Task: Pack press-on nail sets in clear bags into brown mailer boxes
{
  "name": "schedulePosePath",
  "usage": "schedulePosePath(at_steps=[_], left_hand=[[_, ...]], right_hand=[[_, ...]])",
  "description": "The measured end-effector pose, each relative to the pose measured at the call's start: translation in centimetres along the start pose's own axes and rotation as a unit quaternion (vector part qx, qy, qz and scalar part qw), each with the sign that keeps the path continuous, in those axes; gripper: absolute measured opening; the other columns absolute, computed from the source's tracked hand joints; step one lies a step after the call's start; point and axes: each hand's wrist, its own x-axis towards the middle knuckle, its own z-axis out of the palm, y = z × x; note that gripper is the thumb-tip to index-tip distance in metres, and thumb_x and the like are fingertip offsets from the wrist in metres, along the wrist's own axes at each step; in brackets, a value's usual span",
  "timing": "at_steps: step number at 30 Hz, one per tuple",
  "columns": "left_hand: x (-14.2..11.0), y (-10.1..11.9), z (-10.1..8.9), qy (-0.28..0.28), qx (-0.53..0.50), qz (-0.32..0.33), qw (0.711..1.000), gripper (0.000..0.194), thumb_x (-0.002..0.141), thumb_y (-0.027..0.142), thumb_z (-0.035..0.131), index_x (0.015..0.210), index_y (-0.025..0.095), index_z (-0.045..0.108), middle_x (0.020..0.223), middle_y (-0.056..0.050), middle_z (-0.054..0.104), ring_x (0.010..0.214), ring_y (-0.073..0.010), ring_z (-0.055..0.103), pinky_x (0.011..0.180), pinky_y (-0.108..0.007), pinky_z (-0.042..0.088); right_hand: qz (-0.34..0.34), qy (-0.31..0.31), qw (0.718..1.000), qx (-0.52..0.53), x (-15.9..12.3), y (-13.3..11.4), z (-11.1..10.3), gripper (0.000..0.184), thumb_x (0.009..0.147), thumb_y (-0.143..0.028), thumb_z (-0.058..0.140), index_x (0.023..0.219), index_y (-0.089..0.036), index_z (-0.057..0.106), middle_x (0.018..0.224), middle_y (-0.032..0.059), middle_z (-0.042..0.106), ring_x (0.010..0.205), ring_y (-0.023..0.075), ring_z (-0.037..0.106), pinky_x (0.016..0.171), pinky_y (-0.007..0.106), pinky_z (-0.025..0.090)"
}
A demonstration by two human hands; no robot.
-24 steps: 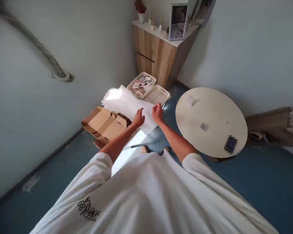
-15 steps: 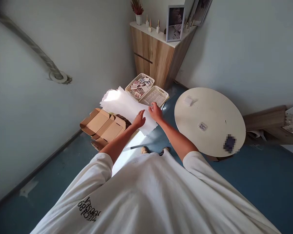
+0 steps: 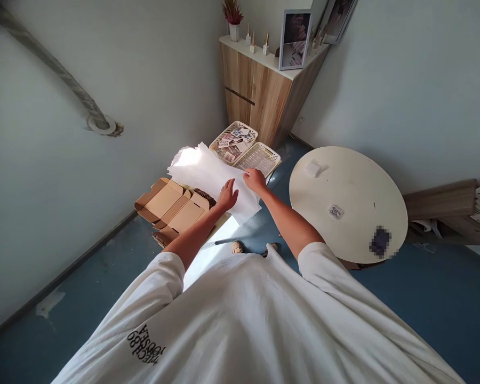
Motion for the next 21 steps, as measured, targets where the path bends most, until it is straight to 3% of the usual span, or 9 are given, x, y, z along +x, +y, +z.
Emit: schedulePosePath(at_steps=[4, 11, 16, 21], left_hand=[[0.6, 1.4, -0.4, 0.047, 0.022, -0.004, 0.999, 0.067, 0.105, 0.034, 0.046, 0.168, 0.017, 0.031, 0.174, -0.02, 0.033, 0.162, -0.0352, 0.032, 0.127, -0.057, 0.036], [3.0, 5.7, 1.0, 0.058, 0.059, 0.006, 0.997, 0.066, 0.107, 0.042, 0.043, 0.169, 0.021, 0.033, 0.177, -0.015, 0.029, 0.163, -0.0347, 0.029, 0.129, -0.058, 0.03], [5.0, 9.6, 3.9, 0.039, 0.071, 0.033, 0.996, 0.066, 0.109, 0.045, 0.037, 0.171, 0.024, 0.031, 0.179, -0.012, 0.025, 0.165, -0.0317, 0.024, 0.132, -0.056, 0.025], [7.2, 15.4, 9.0, 0.009, 0.082, 0.061, 0.995, 0.067, 0.109, 0.046, 0.036, 0.172, 0.025, 0.027, 0.18, -0.011, 0.023, 0.167, -0.0319, 0.02, 0.132, -0.059, 0.022]], right_hand=[[0.019, 0.043, 0.989, 0.137, 1.0, 1.7, -1.7, 0.033, 0.093, -0.046, 0.055, 0.071, -0.022, 0.058, 0.068, -0.0015, 0.057, 0.073, 0.0168, 0.049, 0.066, 0.027, 0.036], [0.095, 0.105, 0.947, 0.287, 1.2, 6.5, -4.6, 0.032, 0.086, -0.052, 0.055, 0.069, -0.025, 0.049, 0.064, -0.0048, 0.045, 0.064, 0.0144, 0.042, 0.06, 0.027, 0.035], [0.15, 0.136, 0.914, 0.352, 0.3, 11.9, -7.9, 0.028, 0.083, -0.048, 0.059, 0.07, -0.026, 0.047, 0.065, -0.0053, 0.043, 0.062, 0.0135, 0.042, 0.056, 0.026, 0.036], [0.214, 0.164, 0.887, 0.375, -1.8, 19.9, -12.1, 0.022, 0.083, -0.042, 0.059, 0.072, -0.025, 0.051, 0.066, -0.0036, 0.049, 0.065, 0.0146, 0.047, 0.058, 0.026, 0.041]])
